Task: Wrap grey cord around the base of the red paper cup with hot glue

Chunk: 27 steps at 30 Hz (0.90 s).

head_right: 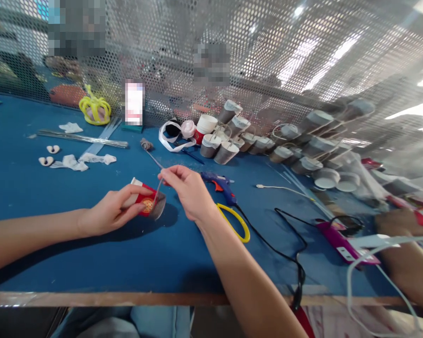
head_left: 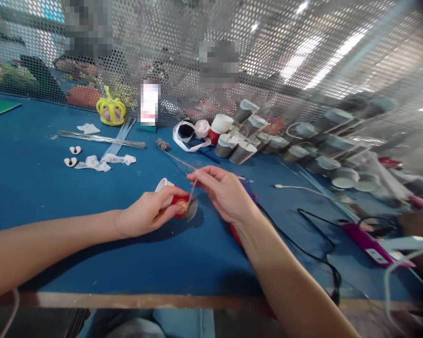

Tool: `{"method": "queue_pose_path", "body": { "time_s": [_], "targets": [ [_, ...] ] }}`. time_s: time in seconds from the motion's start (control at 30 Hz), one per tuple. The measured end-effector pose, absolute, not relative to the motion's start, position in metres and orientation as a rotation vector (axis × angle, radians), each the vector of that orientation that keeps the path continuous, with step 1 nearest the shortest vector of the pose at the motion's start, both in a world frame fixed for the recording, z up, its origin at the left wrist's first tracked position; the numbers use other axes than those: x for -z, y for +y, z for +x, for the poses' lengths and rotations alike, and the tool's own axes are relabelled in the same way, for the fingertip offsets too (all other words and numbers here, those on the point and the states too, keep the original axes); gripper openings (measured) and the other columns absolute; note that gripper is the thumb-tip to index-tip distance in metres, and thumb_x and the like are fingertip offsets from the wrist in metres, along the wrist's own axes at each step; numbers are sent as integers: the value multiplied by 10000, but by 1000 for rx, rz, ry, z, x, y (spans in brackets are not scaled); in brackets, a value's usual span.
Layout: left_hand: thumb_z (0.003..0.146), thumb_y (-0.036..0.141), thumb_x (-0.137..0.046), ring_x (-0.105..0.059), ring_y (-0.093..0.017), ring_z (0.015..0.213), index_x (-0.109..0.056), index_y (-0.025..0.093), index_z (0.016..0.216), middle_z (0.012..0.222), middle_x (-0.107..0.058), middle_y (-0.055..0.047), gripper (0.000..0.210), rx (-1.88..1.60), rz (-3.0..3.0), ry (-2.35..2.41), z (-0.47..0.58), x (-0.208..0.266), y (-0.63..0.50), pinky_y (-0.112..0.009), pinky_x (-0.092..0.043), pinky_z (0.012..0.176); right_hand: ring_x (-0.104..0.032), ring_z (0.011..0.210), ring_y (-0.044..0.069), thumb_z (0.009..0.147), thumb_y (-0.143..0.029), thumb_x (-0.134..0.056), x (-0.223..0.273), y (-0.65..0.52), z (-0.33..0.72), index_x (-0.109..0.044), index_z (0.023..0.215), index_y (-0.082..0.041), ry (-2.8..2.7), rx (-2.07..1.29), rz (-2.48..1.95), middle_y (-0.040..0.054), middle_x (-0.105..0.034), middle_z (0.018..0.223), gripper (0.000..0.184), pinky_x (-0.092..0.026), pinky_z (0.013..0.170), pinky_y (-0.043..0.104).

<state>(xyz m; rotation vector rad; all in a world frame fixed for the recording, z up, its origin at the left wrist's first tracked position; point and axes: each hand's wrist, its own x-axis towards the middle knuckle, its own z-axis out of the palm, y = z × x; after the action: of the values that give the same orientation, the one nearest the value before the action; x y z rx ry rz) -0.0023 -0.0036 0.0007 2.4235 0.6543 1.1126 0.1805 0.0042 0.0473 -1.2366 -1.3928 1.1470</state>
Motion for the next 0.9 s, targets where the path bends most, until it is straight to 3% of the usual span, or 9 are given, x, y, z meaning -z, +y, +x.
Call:
{"method": "queue_pose_path", "body": {
  "time_s": [0.13,0.43,0.9],
  "targets": [
    [905,238,-432,-657,-147,800,-494,150,1101,974,-663,-71,223,-1083,2255,786,-1,-4,-5,-251,-513,726,-568,746,135,681,-400,-674,-51,1,187,-590,711,-191,-1307,-1062,-1159,9,-635,750,227,-440,800,321],
    [892,216,-422,-638,-118,673,-489,163,1074,907,-662,-45,201,-1009,2314,705,-3,-6,-10,-215,-499,637,-551,710,136,767,-399,-574,-40,6,189,-563,731,-190,-1492,-856,-1312,24,-644,751,213,-434,722,302],
    [941,290,-375,-543,-91,441,-506,153,1005,596,-601,21,200,-1083,2499,583,-6,-6,-14,-184,-437,465,-547,662,144,789,-362,-535,-32,8,186,-565,701,-186,-1617,-870,-1413,19,-629,700,200,-419,670,298]
  ]
}}
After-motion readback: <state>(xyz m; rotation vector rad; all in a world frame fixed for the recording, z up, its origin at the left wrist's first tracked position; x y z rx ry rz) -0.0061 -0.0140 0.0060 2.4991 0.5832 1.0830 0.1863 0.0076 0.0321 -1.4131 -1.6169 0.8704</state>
